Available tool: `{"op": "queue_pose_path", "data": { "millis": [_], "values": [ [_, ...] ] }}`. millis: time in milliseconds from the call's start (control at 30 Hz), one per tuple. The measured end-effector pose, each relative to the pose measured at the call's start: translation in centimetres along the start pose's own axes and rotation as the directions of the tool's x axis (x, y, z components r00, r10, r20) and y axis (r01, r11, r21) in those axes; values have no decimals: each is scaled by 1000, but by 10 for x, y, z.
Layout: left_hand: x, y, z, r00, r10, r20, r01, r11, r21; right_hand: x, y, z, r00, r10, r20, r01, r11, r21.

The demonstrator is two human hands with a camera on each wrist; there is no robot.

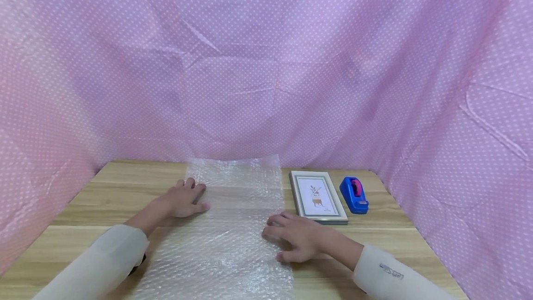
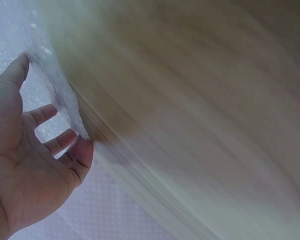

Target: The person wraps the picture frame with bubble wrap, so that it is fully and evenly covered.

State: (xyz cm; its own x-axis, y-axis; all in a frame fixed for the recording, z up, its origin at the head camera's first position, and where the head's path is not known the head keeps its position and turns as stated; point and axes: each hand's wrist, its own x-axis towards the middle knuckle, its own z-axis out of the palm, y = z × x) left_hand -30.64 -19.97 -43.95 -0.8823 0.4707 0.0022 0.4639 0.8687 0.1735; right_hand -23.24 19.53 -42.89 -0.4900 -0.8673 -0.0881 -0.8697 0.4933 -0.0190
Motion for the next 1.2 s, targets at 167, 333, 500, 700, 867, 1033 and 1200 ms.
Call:
{"op": "queue_pose_path", "data": {
  "millis": [167, 333, 500, 700, 867, 1033, 1200],
  "values": [
    [4, 8, -1, 1000, -7, 18, 7, 1000, -3, -8, 4, 0, 1000, 18, -5, -18, 1000, 7],
    [4, 12, -3, 998, -25, 56, 26, 999, -19, -12, 7, 2, 999, 40, -3, -39, 999, 19],
    [-2, 10, -7, 996, -22, 81, 24, 999, -29, -12, 8, 2, 999, 38, -7, -37, 999, 7],
    [-9, 8, -18, 996, 11, 91, -11, 1000, -8, -10, 9, -3, 999, 34, -21, -35, 998, -52],
    [-15, 5, -22, 995, 45, 89, -44, 999, -4, -6, 11, -5, 999, 35, -16, -36, 999, -39],
    [-20, -4, -21, 994, 81, 72, -82, 996, 17, -4, 15, -5, 999, 44, -16, -44, 998, -39],
    [-23, -11, -21, 992, 125, 26, -125, 992, 22, -4, 20, -5, 997, 74, -13, -74, 996, -48]
  ]
}}
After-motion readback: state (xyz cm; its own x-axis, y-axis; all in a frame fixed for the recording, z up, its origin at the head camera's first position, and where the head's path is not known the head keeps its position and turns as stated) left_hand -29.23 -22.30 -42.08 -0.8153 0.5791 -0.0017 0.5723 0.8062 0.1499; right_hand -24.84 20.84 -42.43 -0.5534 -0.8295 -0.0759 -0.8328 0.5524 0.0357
